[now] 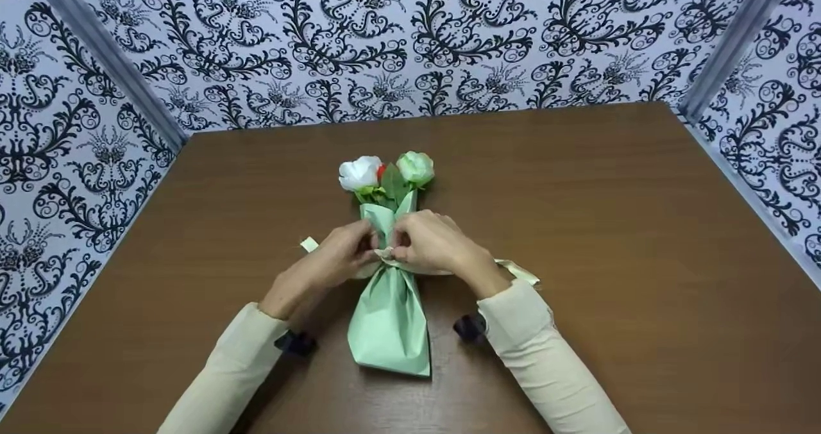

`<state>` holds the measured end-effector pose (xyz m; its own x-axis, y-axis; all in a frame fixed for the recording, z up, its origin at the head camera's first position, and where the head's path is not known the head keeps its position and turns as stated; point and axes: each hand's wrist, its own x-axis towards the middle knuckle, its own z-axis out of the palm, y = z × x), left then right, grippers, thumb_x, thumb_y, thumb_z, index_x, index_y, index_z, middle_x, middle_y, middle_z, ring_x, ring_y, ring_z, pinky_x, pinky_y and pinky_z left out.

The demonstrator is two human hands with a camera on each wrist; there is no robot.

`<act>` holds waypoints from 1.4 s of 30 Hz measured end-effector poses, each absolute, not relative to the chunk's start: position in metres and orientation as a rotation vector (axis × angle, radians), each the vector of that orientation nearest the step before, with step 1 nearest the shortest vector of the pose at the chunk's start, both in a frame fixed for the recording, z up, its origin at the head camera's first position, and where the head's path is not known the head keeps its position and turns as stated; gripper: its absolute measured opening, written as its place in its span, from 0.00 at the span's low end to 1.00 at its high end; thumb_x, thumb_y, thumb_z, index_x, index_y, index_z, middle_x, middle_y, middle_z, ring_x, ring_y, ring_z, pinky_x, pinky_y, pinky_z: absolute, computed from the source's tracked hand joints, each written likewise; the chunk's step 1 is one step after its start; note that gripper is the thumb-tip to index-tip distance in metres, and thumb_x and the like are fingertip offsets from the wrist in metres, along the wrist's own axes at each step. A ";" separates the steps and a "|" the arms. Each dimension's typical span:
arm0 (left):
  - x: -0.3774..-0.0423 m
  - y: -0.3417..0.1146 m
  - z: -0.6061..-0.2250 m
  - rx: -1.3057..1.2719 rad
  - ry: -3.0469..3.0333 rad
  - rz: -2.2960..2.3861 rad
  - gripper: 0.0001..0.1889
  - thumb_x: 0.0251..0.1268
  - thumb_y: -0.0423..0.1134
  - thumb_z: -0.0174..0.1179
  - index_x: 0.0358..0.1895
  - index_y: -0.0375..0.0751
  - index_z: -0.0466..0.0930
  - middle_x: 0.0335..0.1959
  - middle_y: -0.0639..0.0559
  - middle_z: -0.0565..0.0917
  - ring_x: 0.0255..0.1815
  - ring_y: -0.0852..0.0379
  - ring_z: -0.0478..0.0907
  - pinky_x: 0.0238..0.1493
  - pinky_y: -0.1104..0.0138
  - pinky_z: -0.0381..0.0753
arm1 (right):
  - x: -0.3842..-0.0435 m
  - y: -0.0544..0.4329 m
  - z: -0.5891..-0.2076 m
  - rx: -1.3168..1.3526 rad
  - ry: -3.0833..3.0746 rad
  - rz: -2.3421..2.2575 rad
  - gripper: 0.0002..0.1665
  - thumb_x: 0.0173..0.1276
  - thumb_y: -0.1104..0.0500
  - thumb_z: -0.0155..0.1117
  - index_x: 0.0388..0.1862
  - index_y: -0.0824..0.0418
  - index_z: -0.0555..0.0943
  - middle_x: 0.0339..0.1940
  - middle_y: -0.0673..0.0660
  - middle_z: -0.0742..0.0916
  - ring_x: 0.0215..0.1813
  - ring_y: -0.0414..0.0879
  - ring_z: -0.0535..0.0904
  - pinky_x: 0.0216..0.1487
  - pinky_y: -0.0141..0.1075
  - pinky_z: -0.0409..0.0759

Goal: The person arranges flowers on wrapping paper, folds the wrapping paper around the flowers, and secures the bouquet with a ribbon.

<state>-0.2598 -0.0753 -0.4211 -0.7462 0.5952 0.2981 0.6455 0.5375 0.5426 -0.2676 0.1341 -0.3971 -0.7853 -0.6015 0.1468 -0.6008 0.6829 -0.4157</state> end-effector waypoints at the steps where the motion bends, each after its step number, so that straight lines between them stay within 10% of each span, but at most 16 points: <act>1: -0.260 -0.076 -0.420 -1.070 -2.708 -1.014 0.04 0.62 0.23 0.57 0.36 0.33 0.73 0.31 0.44 0.78 0.34 0.56 0.71 0.37 0.68 0.71 | -0.268 0.135 -0.396 -0.996 2.888 -0.718 0.02 0.61 0.57 0.69 0.29 0.52 0.84 0.32 0.48 0.85 0.33 0.43 0.77 0.36 0.38 0.74; 26: -0.256 -0.119 -0.397 -0.958 -3.297 -0.948 0.17 0.62 0.44 0.71 0.51 0.41 0.82 0.47 0.47 0.88 0.48 0.53 0.83 0.51 0.60 0.82 | -0.273 0.142 -0.394 -0.858 2.735 -0.893 0.07 0.66 0.53 0.71 0.30 0.54 0.88 0.24 0.46 0.86 0.26 0.39 0.71 0.30 0.32 0.69; 42: -0.232 -0.100 -0.387 -0.793 -3.405 -0.797 0.09 0.61 0.45 0.72 0.28 0.46 0.86 0.17 0.51 0.84 0.13 0.60 0.78 0.16 0.70 0.74 | -0.272 0.141 -0.396 -0.843 2.732 -0.888 0.08 0.65 0.53 0.72 0.29 0.55 0.88 0.23 0.46 0.85 0.27 0.40 0.72 0.32 0.33 0.70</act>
